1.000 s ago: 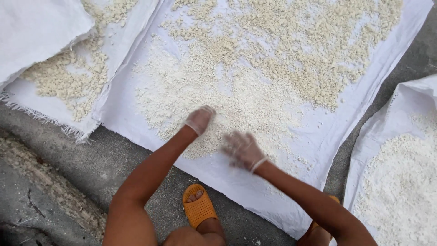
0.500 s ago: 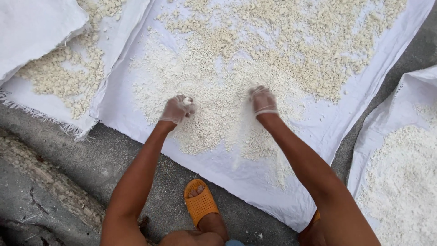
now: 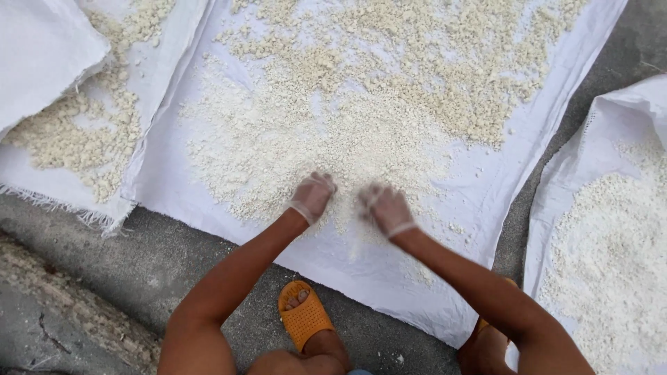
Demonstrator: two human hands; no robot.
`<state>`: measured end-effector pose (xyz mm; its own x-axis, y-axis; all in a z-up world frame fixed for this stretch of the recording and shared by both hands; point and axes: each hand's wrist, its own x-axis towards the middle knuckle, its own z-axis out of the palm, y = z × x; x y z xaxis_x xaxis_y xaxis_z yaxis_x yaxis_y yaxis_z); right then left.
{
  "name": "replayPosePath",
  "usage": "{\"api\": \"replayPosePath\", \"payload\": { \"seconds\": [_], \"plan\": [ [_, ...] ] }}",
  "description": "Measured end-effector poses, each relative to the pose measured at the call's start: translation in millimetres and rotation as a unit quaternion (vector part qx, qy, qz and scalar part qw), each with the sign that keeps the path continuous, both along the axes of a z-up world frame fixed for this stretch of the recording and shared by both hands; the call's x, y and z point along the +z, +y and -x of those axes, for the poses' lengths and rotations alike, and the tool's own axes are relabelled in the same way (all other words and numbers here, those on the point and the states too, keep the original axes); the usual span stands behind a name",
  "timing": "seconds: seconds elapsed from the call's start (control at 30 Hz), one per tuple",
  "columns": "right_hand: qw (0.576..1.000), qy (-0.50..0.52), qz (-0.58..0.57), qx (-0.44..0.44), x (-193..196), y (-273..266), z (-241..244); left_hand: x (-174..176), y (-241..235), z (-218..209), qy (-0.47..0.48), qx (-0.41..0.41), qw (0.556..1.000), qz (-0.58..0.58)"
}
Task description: The person spreads white granular material across multiple white sacks laid on a concrete floor. They use gloved hands to flatten and distribute the granules evenly, moving between adjacent sacks to continue the spreading process.
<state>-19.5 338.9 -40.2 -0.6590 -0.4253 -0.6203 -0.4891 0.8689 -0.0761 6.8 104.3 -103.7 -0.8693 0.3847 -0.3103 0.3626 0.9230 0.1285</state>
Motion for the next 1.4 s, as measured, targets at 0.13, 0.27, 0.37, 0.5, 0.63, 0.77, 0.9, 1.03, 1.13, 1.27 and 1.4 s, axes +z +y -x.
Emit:
{"api": "replayPosePath", "payload": {
  "seconds": [0.13, 0.27, 0.37, 0.5, 0.63, 0.77, 0.9, 1.03, 1.13, 1.27, 1.4],
  "plan": [
    [0.954, 0.122, 0.173, 0.213, -67, 35, -45, 30, -34, 5, -0.127, 0.208, 0.956, -0.163],
    [0.957, -0.043, 0.272, -0.087, -3, 9, -42, -12, -78, 25, -0.131, 0.461, 0.82, -0.314],
    [0.978, -0.004, 0.201, -0.048, 6, -10, -11, -4, -98, 17, -0.131, 0.543, 0.752, -0.351],
    [0.994, 0.067, 0.088, 0.017, -2, -42, 42, 30, -120, -5, -0.163, 0.512, 0.717, -0.444],
    [0.98, 0.005, 0.19, -0.056, 10, -112, 31, 39, -127, -16, -0.116, 0.579, 0.58, -0.561],
    [0.954, -0.003, 0.121, 0.274, 17, -167, -24, 44, -138, -14, -0.065, 0.624, 0.689, -0.362],
    [0.94, 0.018, 0.043, 0.339, 22, -154, -18, 49, -131, -27, -0.096, 0.572, 0.785, -0.217],
    [0.949, 0.078, 0.073, 0.296, -23, -82, 31, 78, -107, -41, -0.105, 0.418, 0.899, -0.075],
    [0.962, 0.123, 0.124, 0.211, 3, -38, 54, 118, -76, -33, -0.097, 0.292, 0.951, 0.04],
    [0.987, 0.133, 0.086, -0.006, -80, 7, 79, 127, -25, -22, -0.024, 0.184, 0.982, 0.042],
    [0.978, 0.01, 0.0, -0.208, 5, -19, 107, 57, 23, 4, 0.01, 0.057, 0.998, 0.027]
  ]
}}
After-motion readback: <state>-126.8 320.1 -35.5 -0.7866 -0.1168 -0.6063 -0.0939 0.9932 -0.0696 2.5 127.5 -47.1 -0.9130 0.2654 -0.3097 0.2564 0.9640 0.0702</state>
